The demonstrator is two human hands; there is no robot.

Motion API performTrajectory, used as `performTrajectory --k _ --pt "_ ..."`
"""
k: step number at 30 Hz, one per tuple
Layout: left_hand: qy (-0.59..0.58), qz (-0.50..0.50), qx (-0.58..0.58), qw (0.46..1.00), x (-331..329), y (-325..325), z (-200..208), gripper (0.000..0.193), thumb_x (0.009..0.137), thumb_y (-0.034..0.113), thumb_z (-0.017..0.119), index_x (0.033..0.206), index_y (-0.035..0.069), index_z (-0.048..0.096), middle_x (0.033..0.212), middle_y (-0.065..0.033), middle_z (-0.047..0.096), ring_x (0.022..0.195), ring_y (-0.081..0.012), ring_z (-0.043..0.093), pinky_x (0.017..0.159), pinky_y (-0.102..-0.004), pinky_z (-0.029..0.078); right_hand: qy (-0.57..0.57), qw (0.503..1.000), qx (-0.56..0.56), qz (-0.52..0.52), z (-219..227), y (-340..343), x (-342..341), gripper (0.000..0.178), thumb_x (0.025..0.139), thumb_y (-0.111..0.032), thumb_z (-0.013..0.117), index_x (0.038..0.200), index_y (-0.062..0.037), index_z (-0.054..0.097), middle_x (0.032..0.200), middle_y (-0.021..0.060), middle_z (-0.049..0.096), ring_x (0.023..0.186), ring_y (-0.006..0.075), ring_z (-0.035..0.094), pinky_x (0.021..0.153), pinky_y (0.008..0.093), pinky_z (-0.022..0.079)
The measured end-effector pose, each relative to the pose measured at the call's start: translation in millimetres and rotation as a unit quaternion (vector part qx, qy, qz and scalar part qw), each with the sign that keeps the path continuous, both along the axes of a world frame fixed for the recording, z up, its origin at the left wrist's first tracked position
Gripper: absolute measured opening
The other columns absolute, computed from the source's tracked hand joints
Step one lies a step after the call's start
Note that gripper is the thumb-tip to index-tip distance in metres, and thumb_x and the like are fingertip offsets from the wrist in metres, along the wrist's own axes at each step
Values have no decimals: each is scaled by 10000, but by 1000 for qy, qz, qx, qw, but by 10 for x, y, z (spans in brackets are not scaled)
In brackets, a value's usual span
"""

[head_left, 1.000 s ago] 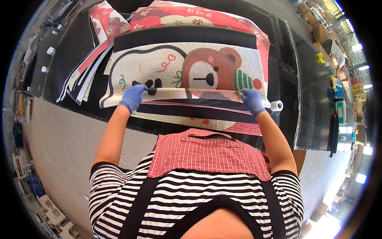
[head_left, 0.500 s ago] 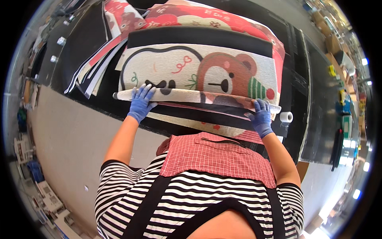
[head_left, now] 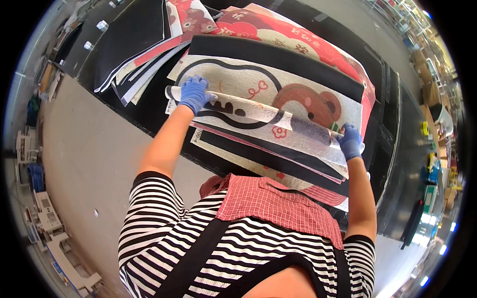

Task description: The person rolls up several floor mats by hand and places each one into a large cardboard box after securing it with a small white adhesive label.

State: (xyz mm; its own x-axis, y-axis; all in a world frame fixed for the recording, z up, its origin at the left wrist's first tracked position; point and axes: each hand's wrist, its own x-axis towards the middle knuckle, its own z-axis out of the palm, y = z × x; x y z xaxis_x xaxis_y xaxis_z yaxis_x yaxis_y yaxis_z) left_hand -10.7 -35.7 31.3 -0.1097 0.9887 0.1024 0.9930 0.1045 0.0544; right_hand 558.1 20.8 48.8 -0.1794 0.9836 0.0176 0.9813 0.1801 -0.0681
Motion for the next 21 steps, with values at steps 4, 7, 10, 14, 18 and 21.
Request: performTrajectory --k 4,7,10,14,18,21 --pt "64 -161 118 978 -109 -156 -384 173 808 270 675 951 173 662 903 -70 625 885 -307 606 786 -450 478 -41 996 59 56 -343 -464 88 163 907 -164 589 1025 -83 666 1001 145 679 983 358 628 878 484 492" --pt "-54 -117 129 983 -201 -537 -587 504 836 389 679 1244 95 652 1228 -170 619 1196 -377 542 1053 -518 407 34 992 103 66 -259 -787 -124 572 867 -356 687 1349 -73 569 1318 186 585 1241 372 527 1112 491 368" --pt "-14 -111 128 985 -153 -628 -670 796 806 475 718 1453 72 489 1350 -182 550 1321 -375 462 1146 -521 309 64 989 122 45 -386 -822 -85 659 852 -424 709 1376 -68 526 1347 168 541 1329 353 457 1170 514 259" --pt "-62 -130 62 988 -489 -174 -687 608 861 467 687 1335 100 589 1227 -150 627 1192 -360 554 1068 -509 370 95 990 98 37 -302 -302 -65 515 903 -472 646 1241 -86 605 1248 134 607 1224 346 524 1076 507 338" --pt "-40 -105 21 993 -527 493 -423 383 934 403 640 1128 74 662 1122 -149 651 1079 -363 586 961 -473 447 58 998 28 -15 -77 411 -170 442 948 -504 563 1087 -96 661 1119 131 669 1112 328 583 993 486 386" --pt "83 -70 111 988 -186 980 -216 293 948 341 618 1072 80 663 1128 -127 637 1089 -349 578 959 -475 449 35 991 120 -45 -249 877 -200 422 968 -487 532 1053 -99 675 1057 126 693 1067 321 615 973 475 402"
